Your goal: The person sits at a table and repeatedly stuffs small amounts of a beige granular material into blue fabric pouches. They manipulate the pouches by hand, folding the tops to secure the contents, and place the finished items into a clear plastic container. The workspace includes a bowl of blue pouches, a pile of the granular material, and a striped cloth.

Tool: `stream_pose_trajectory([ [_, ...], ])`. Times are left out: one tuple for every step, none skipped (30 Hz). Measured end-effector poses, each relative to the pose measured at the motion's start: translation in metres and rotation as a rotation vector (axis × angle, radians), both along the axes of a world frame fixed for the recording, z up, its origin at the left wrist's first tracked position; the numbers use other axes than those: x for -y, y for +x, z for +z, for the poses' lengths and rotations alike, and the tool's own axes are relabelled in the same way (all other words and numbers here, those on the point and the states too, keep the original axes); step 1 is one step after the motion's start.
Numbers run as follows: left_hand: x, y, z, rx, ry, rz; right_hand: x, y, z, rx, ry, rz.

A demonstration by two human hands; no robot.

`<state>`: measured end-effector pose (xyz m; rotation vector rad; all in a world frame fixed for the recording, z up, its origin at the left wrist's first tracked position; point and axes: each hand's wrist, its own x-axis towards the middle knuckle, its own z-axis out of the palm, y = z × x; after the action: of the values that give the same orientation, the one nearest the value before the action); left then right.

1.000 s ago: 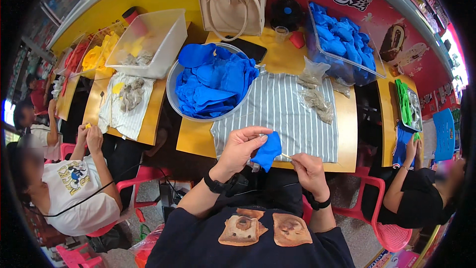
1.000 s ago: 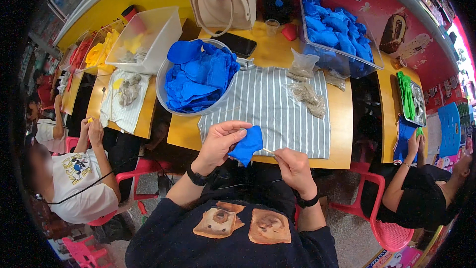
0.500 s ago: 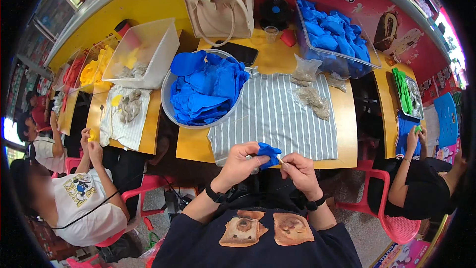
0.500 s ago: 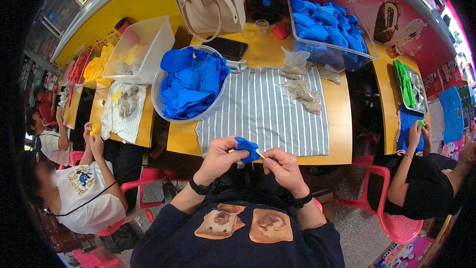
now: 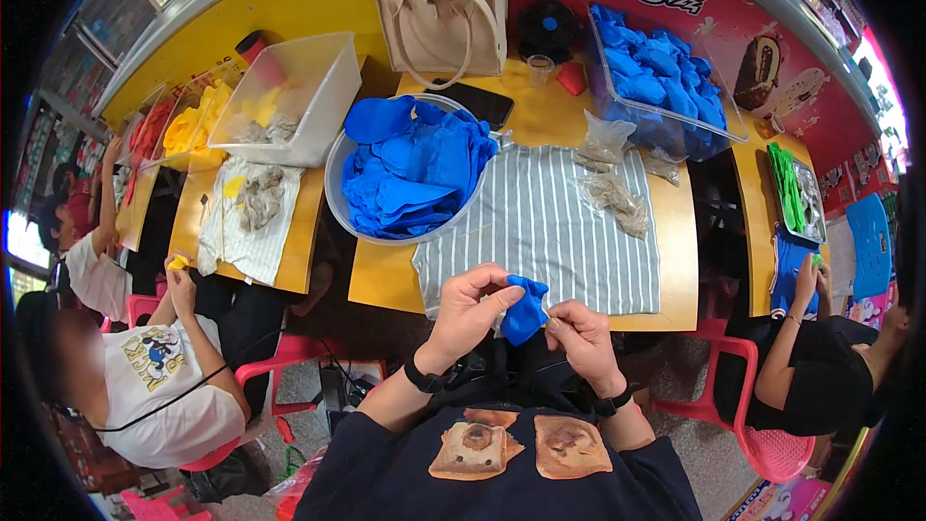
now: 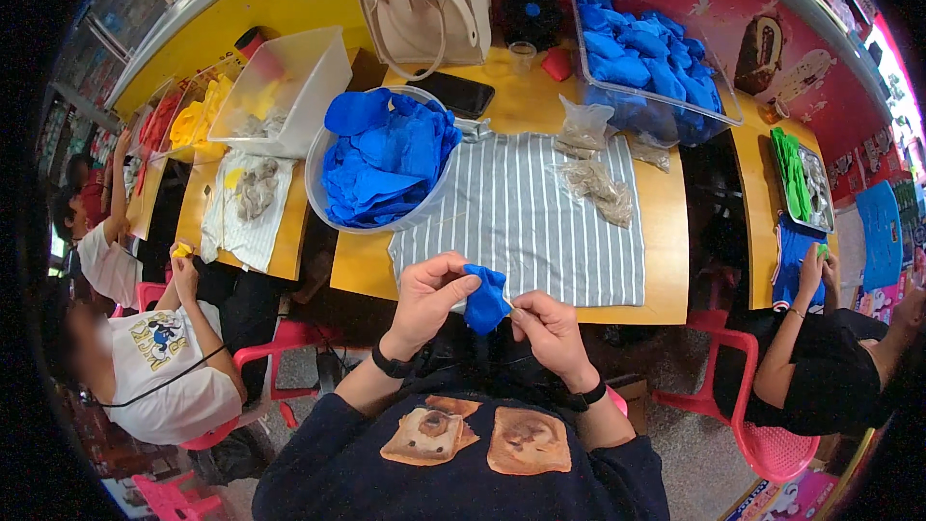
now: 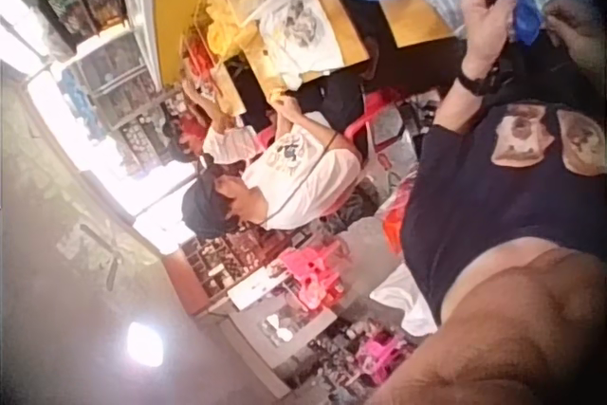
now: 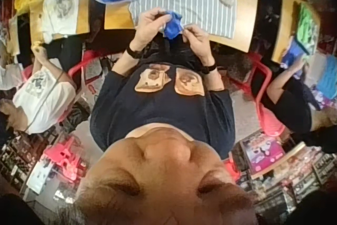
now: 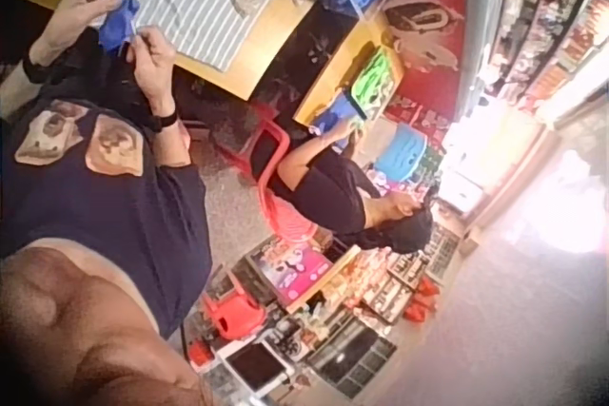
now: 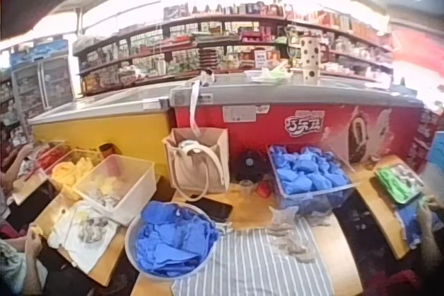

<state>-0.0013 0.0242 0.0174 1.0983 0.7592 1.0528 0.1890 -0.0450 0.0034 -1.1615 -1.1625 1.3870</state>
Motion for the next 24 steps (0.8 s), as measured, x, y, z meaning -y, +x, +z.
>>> stream_pose_trajectory([
  [-0.001,-0.002,0.001,-0.029,0.020,-0.020,0.000,0.000,0.001,0.039,0.032,-0.002],
  [-0.002,-0.003,0.002,-0.058,0.039,-0.039,0.000,0.000,0.004,0.077,0.064,-0.004],
  [-0.003,-0.005,0.003,-0.087,0.058,-0.059,0.001,0.000,0.006,0.116,0.096,-0.007],
  [-0.003,-0.006,0.006,-0.136,0.052,-0.071,0.002,0.000,0.007,0.173,0.142,-0.033],
  [-0.004,-0.008,0.010,-0.184,0.046,-0.083,0.003,0.000,0.007,0.230,0.189,-0.060],
  [-0.004,-0.009,0.013,-0.232,0.040,-0.096,0.004,0.000,0.007,0.287,0.235,-0.087],
  [-0.004,-0.010,0.014,-0.234,0.044,-0.106,0.005,0.000,0.007,0.371,0.323,-0.113],
  [-0.004,-0.011,0.015,-0.235,0.049,-0.117,0.005,-0.001,0.008,0.454,0.412,-0.139],
  [-0.004,-0.012,0.015,-0.236,0.053,-0.128,0.005,-0.002,0.008,0.537,0.501,-0.165],
  [-0.004,-0.012,0.015,-0.236,0.079,-0.159,0.006,-0.003,0.007,0.564,0.536,-0.177],
  [-0.005,-0.011,0.014,-0.235,0.104,-0.189,0.006,-0.004,0.004,0.591,0.572,-0.188],
  [-0.005,-0.011,0.014,-0.235,0.130,-0.220,0.006,-0.005,0.001,0.618,0.607,-0.199],
  [-0.005,-0.011,0.015,-0.232,0.133,-0.219,0.006,-0.008,-0.001,0.590,0.585,-0.216],
  [-0.006,-0.011,0.016,-0.229,0.136,-0.218,0.006,-0.011,-0.003,0.561,0.563,-0.233],
  [-0.006,-0.012,0.016,-0.226,0.139,-0.217,0.005,-0.014,-0.004,0.533,0.541,-0.249],
  [-0.006,-0.012,0.017,-0.203,0.097,-0.199,0.005,-0.017,-0.005,0.507,0.519,-0.250],
  [-0.005,-0.012,0.016,-0.180,0.055,-0.182,0.005,-0.019,-0.006,0.482,0.497,-0.250],
  [-0.004,-0.013,0.016,-0.156,0.013,-0.166,0.005,-0.020,-0.006,0.457,0.475,-0.252],
  [-0.003,-0.013,0.014,-0.140,0.010,-0.123,0.003,-0.020,-0.005,0.409,0.432,-0.218],
  [-0.002,-0.013,0.011,-0.124,0.008,-0.080,0.002,-0.019,-0.003,0.360,0.390,-0.185],
  [-0.001,-0.013,0.008,-0.108,0.006,-0.038,0.001,-0.018,-0.001,0.311,0.348,-0.152],
  [0.000,-0.012,0.005,-0.084,0.016,-0.013,0.002,-0.016,-0.003,0.232,0.288,-0.142],
  [0.000,-0.011,0.002,-0.061,0.027,0.013,0.005,-0.015,-0.006,0.153,0.228,-0.131],
  [0.001,-0.009,0.000,-0.037,0.037,0.040,0.007,-0.014,-0.008,0.074,0.168,-0.120],
])
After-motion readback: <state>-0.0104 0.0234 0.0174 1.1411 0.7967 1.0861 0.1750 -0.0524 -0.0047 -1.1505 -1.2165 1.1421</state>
